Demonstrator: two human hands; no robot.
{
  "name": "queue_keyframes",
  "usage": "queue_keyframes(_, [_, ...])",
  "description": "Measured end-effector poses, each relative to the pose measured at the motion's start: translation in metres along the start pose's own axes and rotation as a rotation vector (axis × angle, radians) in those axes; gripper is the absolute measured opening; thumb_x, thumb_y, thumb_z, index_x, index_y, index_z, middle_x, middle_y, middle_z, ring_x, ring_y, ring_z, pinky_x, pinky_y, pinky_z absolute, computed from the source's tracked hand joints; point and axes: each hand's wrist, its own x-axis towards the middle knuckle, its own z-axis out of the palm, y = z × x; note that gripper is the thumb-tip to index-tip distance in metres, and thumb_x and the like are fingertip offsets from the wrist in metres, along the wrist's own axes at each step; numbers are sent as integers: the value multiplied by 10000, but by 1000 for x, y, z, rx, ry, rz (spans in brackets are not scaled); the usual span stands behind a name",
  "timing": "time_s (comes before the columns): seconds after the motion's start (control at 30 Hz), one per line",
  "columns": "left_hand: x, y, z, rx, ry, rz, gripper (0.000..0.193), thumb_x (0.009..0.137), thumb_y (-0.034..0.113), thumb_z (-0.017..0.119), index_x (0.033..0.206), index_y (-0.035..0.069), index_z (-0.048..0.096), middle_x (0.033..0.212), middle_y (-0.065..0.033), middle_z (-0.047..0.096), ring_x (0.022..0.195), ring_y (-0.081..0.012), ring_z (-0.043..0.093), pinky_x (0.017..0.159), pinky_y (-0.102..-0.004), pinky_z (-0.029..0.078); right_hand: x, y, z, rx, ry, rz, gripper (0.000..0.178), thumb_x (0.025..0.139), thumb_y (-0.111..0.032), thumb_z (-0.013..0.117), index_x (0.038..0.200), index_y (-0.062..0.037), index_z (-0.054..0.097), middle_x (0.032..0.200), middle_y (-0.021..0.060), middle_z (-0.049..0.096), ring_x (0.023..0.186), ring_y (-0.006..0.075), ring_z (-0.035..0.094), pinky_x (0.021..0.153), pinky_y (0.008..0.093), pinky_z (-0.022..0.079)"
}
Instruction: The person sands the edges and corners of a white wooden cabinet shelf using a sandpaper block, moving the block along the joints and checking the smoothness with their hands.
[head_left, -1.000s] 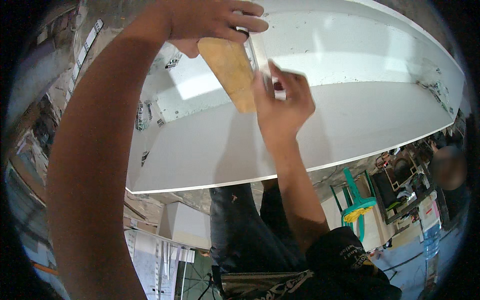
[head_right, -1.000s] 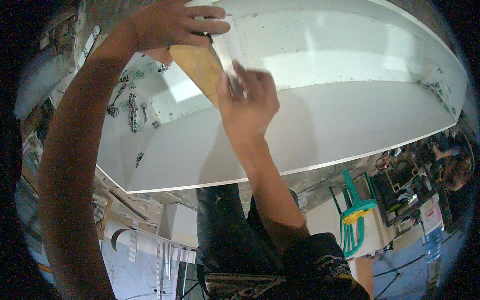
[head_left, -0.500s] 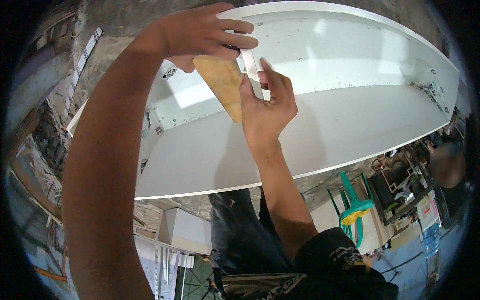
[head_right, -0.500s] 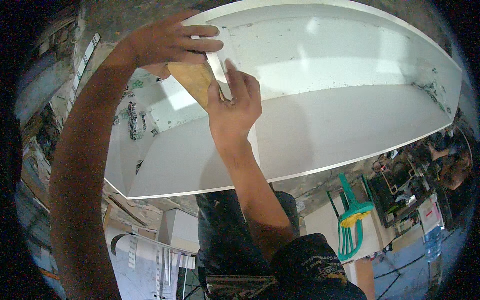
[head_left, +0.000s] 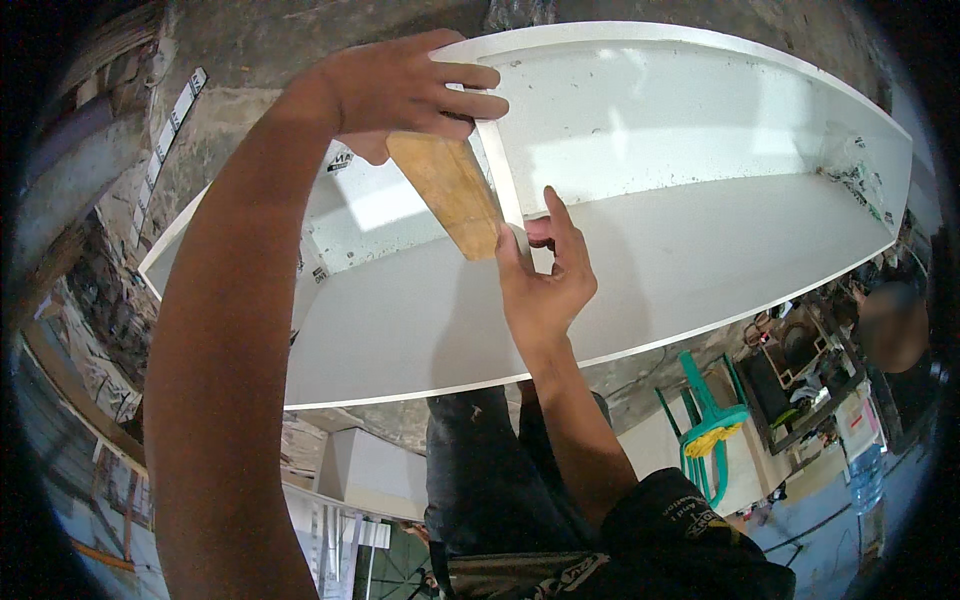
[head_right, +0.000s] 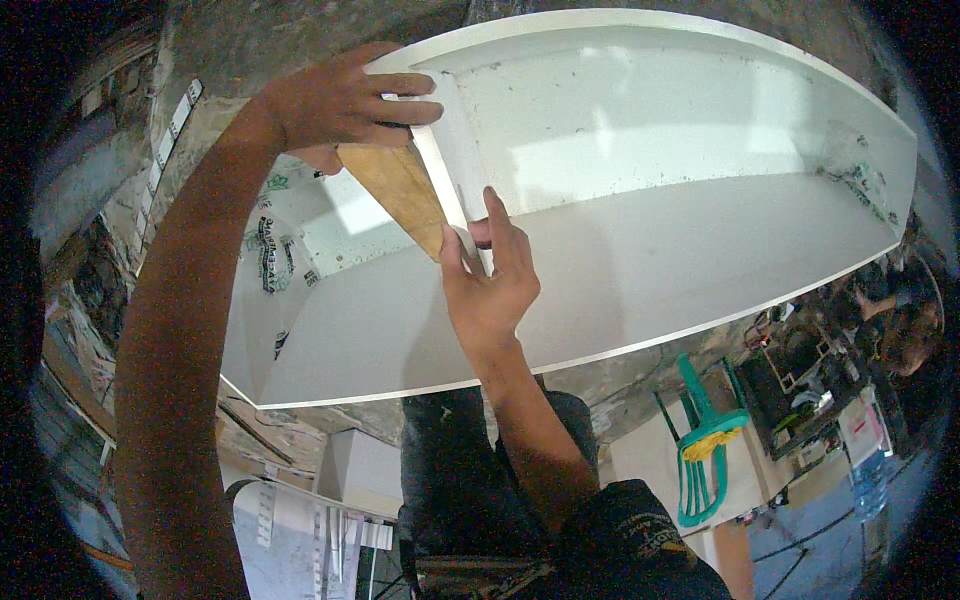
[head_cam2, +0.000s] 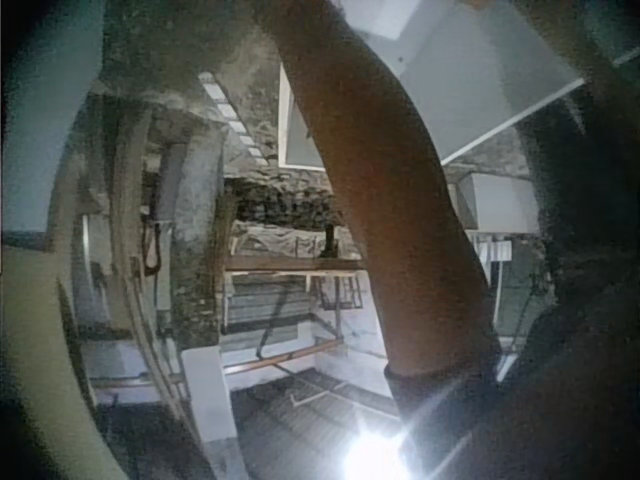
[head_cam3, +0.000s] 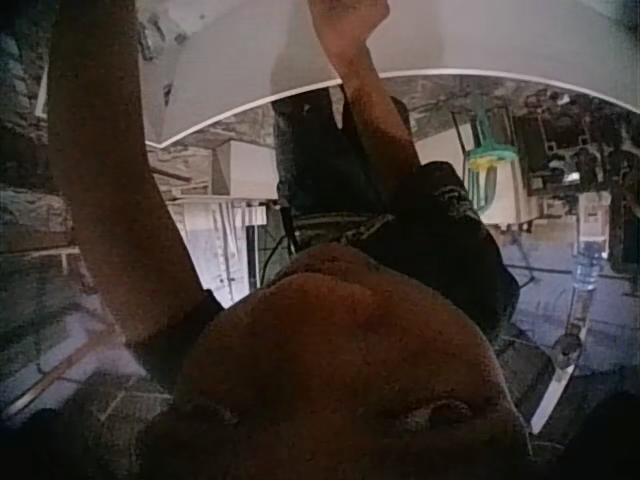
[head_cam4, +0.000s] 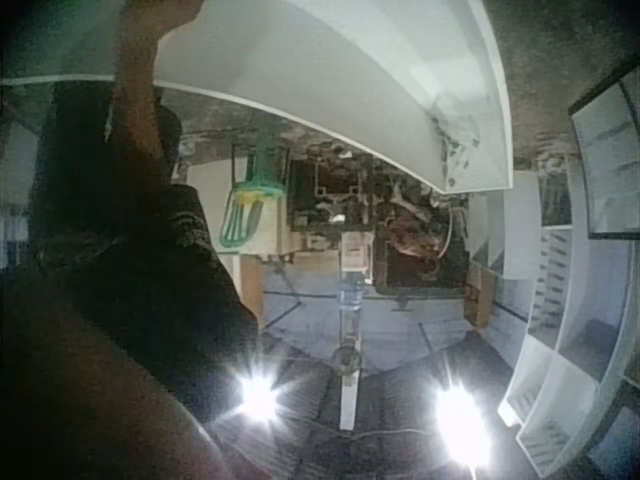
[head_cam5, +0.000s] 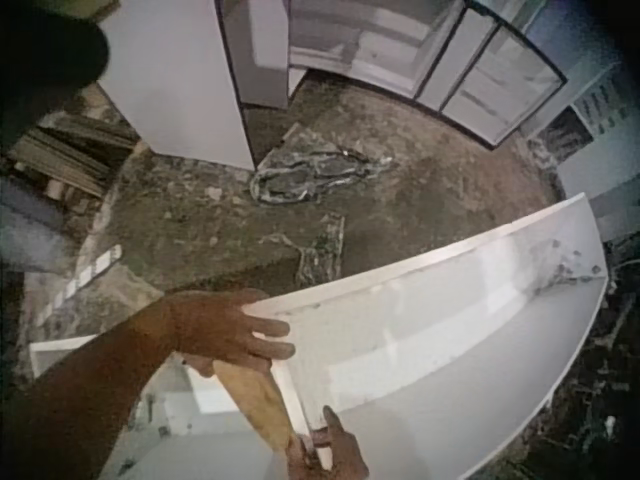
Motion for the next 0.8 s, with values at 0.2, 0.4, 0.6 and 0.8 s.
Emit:
queue_keyframes(0.2, [-1,-3,11,-32,63,30,747,399,262,934,1081,260,630,1508,114,422,1455,-189,332,1234,-505,289,-1,8,-2,47,-49,18,685,743,-3,790,1387,11,559,845,68,619,776,177,610,714,326,544])
queue_keyframes(0.4, [0,-4,8,5,99,39,778,365,256,926,1085,264,631,1486,97,446,1447,-205,348,1227,-522,293,-3,8,-7,55,-63,10,720,737,-21,782,1413,12,537,825,64,596,765,173,601,685,316,537])
queue_keyframes(0.6, [0,-7,11,4,136,57,817,317,275,917,1084,269,639,1470,66,463,1432,-224,371,1229,-533,290,-11,14,-15,24,-86,21,727,726,7,781,1410,34,536,809,34,561,753,125,555,669,269,508])
queue_keyframes(0.8, [-2,-10,18,-77,216,78,758,322,242,917,1030,242,647,1457,55,480,1420,-237,387,1229,-535,284,-21,14,-20,-10,-70,50,745,699,-7,792,1403,28,551,788,13,552,739,104,540,667,241,484])
